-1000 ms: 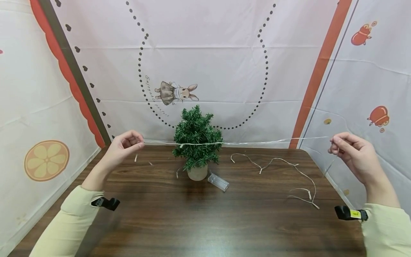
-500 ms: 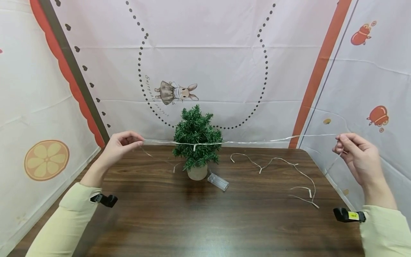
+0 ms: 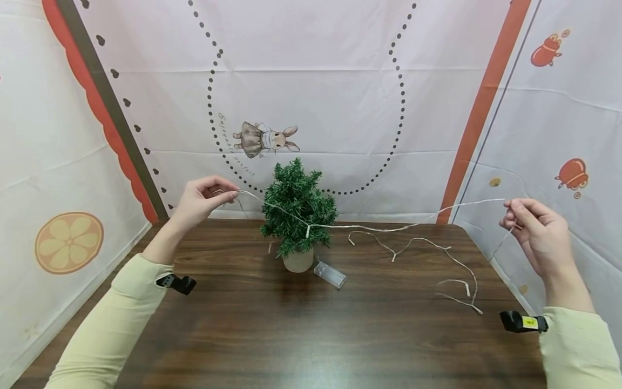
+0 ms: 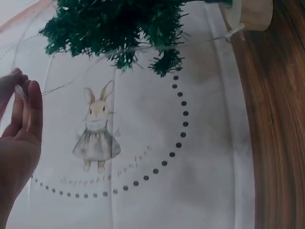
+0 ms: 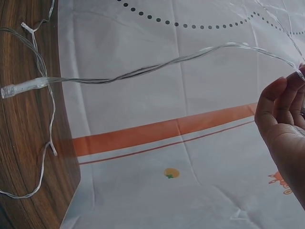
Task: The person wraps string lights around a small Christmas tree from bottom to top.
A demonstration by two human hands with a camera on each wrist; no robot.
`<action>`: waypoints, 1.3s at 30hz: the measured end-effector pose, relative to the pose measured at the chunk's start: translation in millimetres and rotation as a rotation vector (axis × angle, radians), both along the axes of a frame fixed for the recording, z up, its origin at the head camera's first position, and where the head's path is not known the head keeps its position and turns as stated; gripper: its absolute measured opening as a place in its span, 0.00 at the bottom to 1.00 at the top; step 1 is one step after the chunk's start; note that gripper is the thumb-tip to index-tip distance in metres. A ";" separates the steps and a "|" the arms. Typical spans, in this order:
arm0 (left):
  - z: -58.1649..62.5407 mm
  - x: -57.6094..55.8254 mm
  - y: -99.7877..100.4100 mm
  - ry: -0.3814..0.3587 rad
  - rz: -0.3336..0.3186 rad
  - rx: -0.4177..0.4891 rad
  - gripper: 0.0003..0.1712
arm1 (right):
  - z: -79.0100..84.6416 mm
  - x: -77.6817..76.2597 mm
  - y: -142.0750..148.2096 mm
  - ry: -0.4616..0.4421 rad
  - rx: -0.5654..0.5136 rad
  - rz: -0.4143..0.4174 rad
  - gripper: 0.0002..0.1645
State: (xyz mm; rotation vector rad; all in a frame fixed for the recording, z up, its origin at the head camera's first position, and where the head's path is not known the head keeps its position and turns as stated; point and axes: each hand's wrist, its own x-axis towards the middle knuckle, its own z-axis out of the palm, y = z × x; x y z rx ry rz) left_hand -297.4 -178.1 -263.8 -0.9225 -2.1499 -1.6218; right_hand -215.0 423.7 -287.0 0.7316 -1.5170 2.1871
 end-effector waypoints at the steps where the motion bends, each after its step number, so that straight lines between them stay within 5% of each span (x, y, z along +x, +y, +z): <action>1: -0.3 -0.1 2.6 0.014 -0.012 0.000 0.07 | 0.1 0.0 -0.2 0.003 0.000 0.000 0.14; 10: -6.3 1.2 33.1 0.131 -0.105 0.028 0.06 | 1.2 -0.8 -1.0 0.001 0.009 -0.020 0.13; 23: -12.7 19.0 74.6 0.265 0.000 -0.054 0.05 | 1.2 -4.8 -1.2 0.000 -0.025 0.022 0.15; 29: -36.0 5.6 84.6 0.391 0.049 -0.117 0.04 | 2.2 -5.4 -1.2 0.001 -0.047 0.044 0.16; 39: -61.6 11.2 97.3 0.367 0.162 -0.043 0.03 | 4.3 -3.4 -5.5 -0.022 0.017 -0.020 0.12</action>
